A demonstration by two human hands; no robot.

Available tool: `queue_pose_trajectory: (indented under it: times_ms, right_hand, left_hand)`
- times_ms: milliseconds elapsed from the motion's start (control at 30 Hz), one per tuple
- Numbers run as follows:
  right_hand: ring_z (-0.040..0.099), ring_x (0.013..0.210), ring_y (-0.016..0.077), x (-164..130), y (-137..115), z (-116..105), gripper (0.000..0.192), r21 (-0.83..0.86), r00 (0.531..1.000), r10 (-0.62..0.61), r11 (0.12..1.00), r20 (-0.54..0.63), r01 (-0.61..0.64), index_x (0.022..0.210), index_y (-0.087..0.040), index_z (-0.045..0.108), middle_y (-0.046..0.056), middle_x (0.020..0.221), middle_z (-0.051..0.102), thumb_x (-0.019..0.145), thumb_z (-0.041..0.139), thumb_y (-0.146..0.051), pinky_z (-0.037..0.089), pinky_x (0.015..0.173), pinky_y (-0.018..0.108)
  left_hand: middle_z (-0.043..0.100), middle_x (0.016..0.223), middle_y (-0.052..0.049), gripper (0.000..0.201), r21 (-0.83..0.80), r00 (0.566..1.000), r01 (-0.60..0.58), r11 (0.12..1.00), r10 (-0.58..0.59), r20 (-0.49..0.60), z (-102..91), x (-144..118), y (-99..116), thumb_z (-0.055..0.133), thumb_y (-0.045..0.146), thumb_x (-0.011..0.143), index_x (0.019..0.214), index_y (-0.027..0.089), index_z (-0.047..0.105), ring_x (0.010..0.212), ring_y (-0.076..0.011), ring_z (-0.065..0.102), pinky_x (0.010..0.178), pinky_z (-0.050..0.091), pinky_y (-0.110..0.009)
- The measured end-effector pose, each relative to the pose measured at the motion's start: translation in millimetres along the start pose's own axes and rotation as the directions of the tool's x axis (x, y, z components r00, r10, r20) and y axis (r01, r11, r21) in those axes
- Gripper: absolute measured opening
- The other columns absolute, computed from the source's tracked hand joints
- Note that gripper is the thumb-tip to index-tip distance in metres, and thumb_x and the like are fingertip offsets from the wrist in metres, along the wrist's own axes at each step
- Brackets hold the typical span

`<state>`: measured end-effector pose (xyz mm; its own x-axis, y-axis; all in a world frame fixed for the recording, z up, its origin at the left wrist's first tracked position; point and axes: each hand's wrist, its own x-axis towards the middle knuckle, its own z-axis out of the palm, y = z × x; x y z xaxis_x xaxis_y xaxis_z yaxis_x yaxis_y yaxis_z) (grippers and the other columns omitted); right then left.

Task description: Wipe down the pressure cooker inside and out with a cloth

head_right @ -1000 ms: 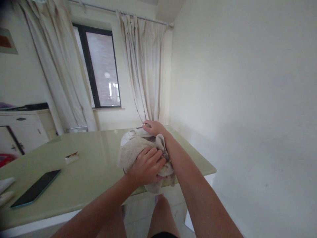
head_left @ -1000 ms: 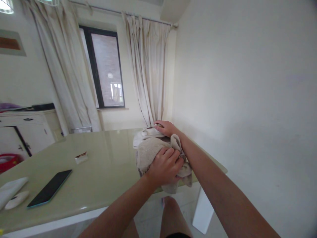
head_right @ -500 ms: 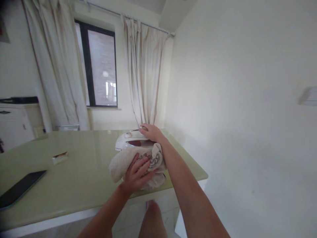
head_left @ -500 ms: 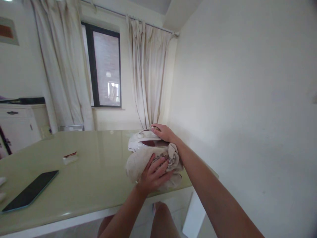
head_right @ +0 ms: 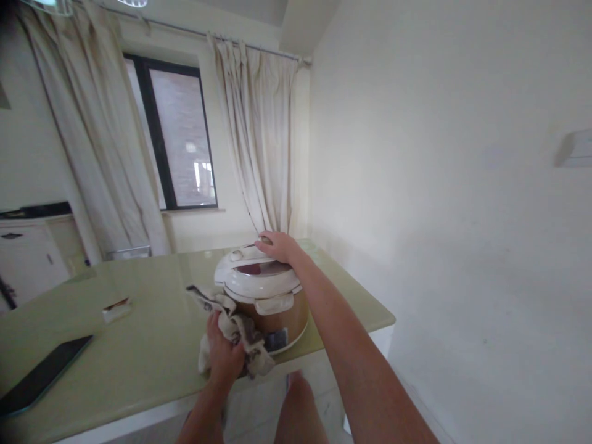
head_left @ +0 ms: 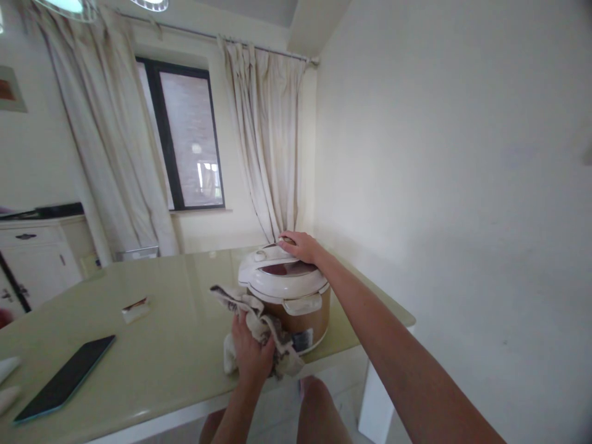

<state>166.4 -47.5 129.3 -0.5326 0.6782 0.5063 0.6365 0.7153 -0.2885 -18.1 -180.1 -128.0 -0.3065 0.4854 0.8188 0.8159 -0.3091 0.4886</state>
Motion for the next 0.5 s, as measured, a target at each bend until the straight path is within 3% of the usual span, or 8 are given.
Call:
queue_pose_trajectory:
  times_ms: [100, 200, 267, 333, 400, 467, 500]
  right_hand:
    - [0.070, 0.117, 0.0250, 0, -2, -1, 0.046, -0.004, 1.000, -0.009, 1.000, -0.002, 0.009, 0.133, -0.025, 0.070, 0.007, 0.127, 0.077, 0.104, 0.052, -0.055, 0.047, 0.100, 0.034]
    - [0.071, 0.112, 0.0257, 0, -6, -3, 0.045, -0.016, 1.000, 0.006, 1.000, 0.006, -0.006, 0.131, -0.025, 0.071, 0.007, 0.123, 0.078, 0.103, 0.053, -0.055, 0.048, 0.095, 0.034]
    - [0.071, 0.112, 0.0261, -1, -8, -4, 0.045, -0.023, 1.000, 0.021, 1.000, 0.012, -0.020, 0.132, -0.025, 0.070, 0.007, 0.122, 0.078, 0.103, 0.052, -0.055, 0.048, 0.095, 0.034]
    - [0.070, 0.115, 0.0264, -1, -8, -4, 0.046, -0.024, 0.999, 0.030, 0.999, 0.013, -0.029, 0.133, -0.026, 0.070, 0.007, 0.126, 0.077, 0.103, 0.052, -0.056, 0.048, 0.096, 0.035]
    - [0.069, 0.119, 0.0267, -1, -7, -3, 0.047, -0.016, 0.999, 0.034, 0.999, 0.013, -0.034, 0.135, -0.026, 0.069, 0.007, 0.130, 0.076, 0.103, 0.053, -0.057, 0.047, 0.099, 0.035]
    - [0.068, 0.121, 0.0268, -1, -7, -1, 0.049, -0.005, 0.999, 0.039, 0.999, 0.016, -0.039, 0.136, -0.027, 0.069, 0.007, 0.133, 0.075, 0.103, 0.053, -0.059, 0.047, 0.101, 0.035]
    - [0.068, 0.121, 0.0270, -1, -7, -1, 0.049, -0.002, 0.999, 0.043, 0.999, 0.018, -0.043, 0.136, -0.027, 0.069, 0.006, 0.133, 0.075, 0.103, 0.053, -0.060, 0.048, 0.101, 0.036]
  left_hand:
    - [0.050, 0.147, -0.025, 0.070, 0.023, 0.999, -0.042, 0.999, 0.042, -0.009, 1.8, -20, -11, 0.054, 0.038, 0.095, 0.160, 0.019, 0.034, 0.136, -0.0455, 0.051, 0.105, 0.048, -0.068]
    - [0.055, 0.138, -0.028, 0.063, 0.114, 0.973, -0.231, 0.966, 0.233, -0.005, 0.9, -39, 3, 0.065, 0.041, 0.090, 0.146, 0.014, 0.052, 0.131, -0.0467, 0.053, 0.102, 0.048, -0.071]
    - [0.064, 0.125, -0.023, 0.046, 0.148, 0.921, -0.386, 0.911, 0.389, 0.006, 1.4, -48, 20, 0.071, 0.033, 0.087, 0.131, 0.020, 0.065, 0.127, -0.0438, 0.056, 0.107, 0.043, -0.073]
    - [0.071, 0.119, -0.015, 0.033, 0.124, 0.834, -0.551, 0.825, 0.551, 0.039, 5.4, -49, 39, 0.071, 0.024, 0.088, 0.121, 0.029, 0.071, 0.126, -0.0358, 0.060, 0.119, 0.034, -0.069]
    - [0.074, 0.127, -0.007, 0.030, 0.051, 0.688, -0.725, 0.687, 0.718, 0.105, 14.7, -43, 56, 0.069, 0.021, 0.092, 0.118, 0.034, 0.074, 0.125, -0.0262, 0.064, 0.127, 0.029, -0.056]
    - [0.072, 0.138, -0.004, 0.025, -0.047, 0.575, -0.801, 0.596, 0.790, 0.211, 28.7, -31, 71, 0.067, 0.024, 0.095, 0.117, 0.032, 0.074, 0.126, -0.0214, 0.064, 0.127, 0.034, -0.045]
    - [0.070, 0.140, -0.005, 0.023, -0.088, 0.554, -0.802, 0.591, 0.790, 0.262, 36.7, -25, 79, 0.067, 0.026, 0.095, 0.116, 0.030, 0.074, 0.127, -0.0214, 0.064, 0.124, 0.039, -0.043]
